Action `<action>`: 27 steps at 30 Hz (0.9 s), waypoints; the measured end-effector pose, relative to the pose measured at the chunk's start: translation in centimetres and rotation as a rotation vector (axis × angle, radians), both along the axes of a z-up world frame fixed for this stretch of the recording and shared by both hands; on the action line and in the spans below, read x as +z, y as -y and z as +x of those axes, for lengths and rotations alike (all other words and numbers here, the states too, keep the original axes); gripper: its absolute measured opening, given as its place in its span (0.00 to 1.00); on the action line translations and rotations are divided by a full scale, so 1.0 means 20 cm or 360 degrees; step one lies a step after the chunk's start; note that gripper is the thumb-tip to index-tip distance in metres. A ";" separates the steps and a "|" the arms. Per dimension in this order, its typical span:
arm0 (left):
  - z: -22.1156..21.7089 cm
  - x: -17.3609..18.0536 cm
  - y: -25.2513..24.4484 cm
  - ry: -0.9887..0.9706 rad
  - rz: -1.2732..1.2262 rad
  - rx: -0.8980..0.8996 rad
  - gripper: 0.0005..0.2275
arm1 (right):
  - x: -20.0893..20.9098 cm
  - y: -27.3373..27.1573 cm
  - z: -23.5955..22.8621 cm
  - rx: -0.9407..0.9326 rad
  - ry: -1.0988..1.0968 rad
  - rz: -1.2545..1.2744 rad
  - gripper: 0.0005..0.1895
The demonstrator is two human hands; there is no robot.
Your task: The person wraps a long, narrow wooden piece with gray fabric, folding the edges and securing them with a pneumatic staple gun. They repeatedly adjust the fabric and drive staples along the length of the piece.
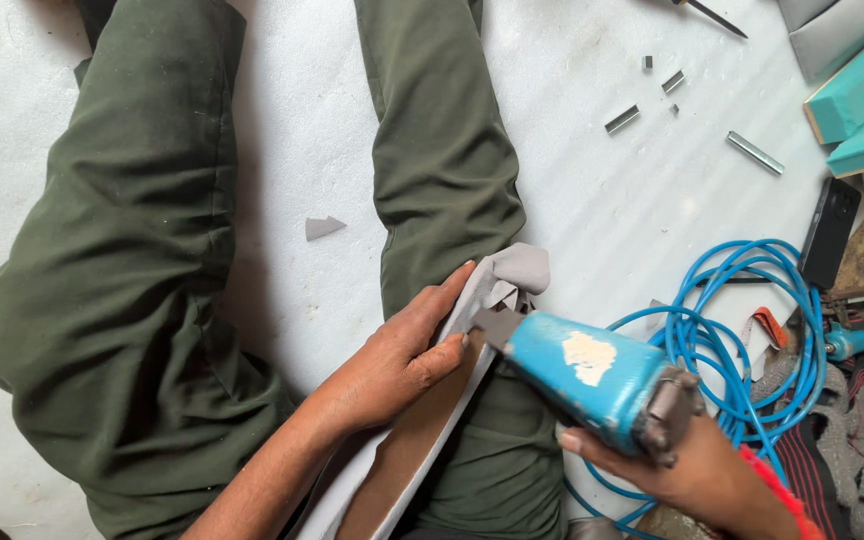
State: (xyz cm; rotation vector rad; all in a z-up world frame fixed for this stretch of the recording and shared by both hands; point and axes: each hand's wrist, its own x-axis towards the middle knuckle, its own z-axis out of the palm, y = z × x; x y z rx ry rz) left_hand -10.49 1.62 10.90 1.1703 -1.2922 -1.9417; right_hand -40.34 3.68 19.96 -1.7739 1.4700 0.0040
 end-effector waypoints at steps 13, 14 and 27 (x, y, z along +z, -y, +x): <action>-0.01 0.00 0.01 0.0110 0.0122 -0.0043 0.33 | -0.06 0.02 0.05 -0.0226 -0.0487 0.0685 0.35; -0.02 0.00 0.01 0.0112 0.0105 -0.0040 0.33 | -0.07 0.01 0.04 -0.0239 -0.0435 0.0672 0.35; -0.02 -0.03 -0.02 0.0117 0.0010 -0.0017 0.35 | 0.01 0.11 0.03 -0.0220 -0.0108 0.0512 0.33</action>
